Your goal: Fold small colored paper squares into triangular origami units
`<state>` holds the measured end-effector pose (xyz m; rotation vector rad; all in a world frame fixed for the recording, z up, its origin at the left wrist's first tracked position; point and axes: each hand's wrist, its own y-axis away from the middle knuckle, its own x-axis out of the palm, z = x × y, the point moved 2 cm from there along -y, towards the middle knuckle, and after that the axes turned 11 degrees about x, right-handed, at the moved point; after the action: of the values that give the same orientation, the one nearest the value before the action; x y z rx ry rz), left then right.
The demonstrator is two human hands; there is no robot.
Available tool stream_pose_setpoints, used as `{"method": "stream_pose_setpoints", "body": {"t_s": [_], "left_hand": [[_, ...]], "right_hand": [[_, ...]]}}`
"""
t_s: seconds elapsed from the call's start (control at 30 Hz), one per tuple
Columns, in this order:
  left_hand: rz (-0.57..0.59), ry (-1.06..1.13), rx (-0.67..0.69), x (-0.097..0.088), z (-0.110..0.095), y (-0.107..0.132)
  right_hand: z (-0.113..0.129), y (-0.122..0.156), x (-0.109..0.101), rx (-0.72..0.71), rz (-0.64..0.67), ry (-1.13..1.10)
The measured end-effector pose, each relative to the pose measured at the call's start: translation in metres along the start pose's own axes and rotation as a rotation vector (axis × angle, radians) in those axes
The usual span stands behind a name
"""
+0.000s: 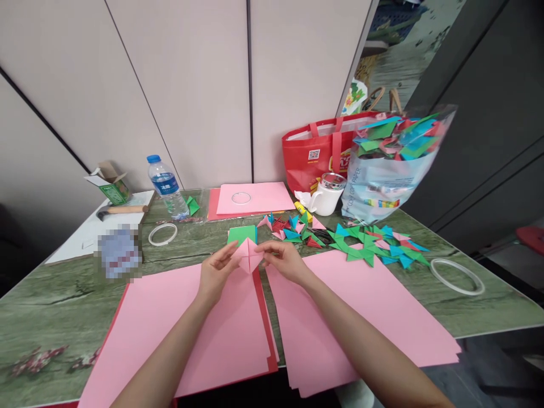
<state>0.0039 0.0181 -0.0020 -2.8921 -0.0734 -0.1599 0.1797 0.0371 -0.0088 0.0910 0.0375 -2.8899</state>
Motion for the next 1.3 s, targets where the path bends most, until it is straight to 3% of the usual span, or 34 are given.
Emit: {"method": "stream_pose_setpoints", "body": {"t_s": [0.13,0.37,0.63,1.07,1.3], "left_hand": [[-0.057,-0.085,-0.041,-0.003,-0.002,-0.001],[0.029,-0.116,-0.099,0.001,-0.001,0.001],[0.016,-0.106,-0.121,0.003,-0.001,0.002],[0.024,-0.238,-0.082,0.002,-0.002,0.003],[0.006,-0.195,0.022,0.003,-0.002,0.003]], "right_hand": [[0.0,0.001,0.002,0.051,-0.033,0.011],[-0.001,0.004,0.009,0.094,0.012,-0.088],[0.001,0.006,0.012,0.115,-0.006,-0.123],[-0.004,0.006,0.015,0.129,0.001,-0.102],[-0.006,0.006,0.017,0.006,-0.128,-0.073]]}}
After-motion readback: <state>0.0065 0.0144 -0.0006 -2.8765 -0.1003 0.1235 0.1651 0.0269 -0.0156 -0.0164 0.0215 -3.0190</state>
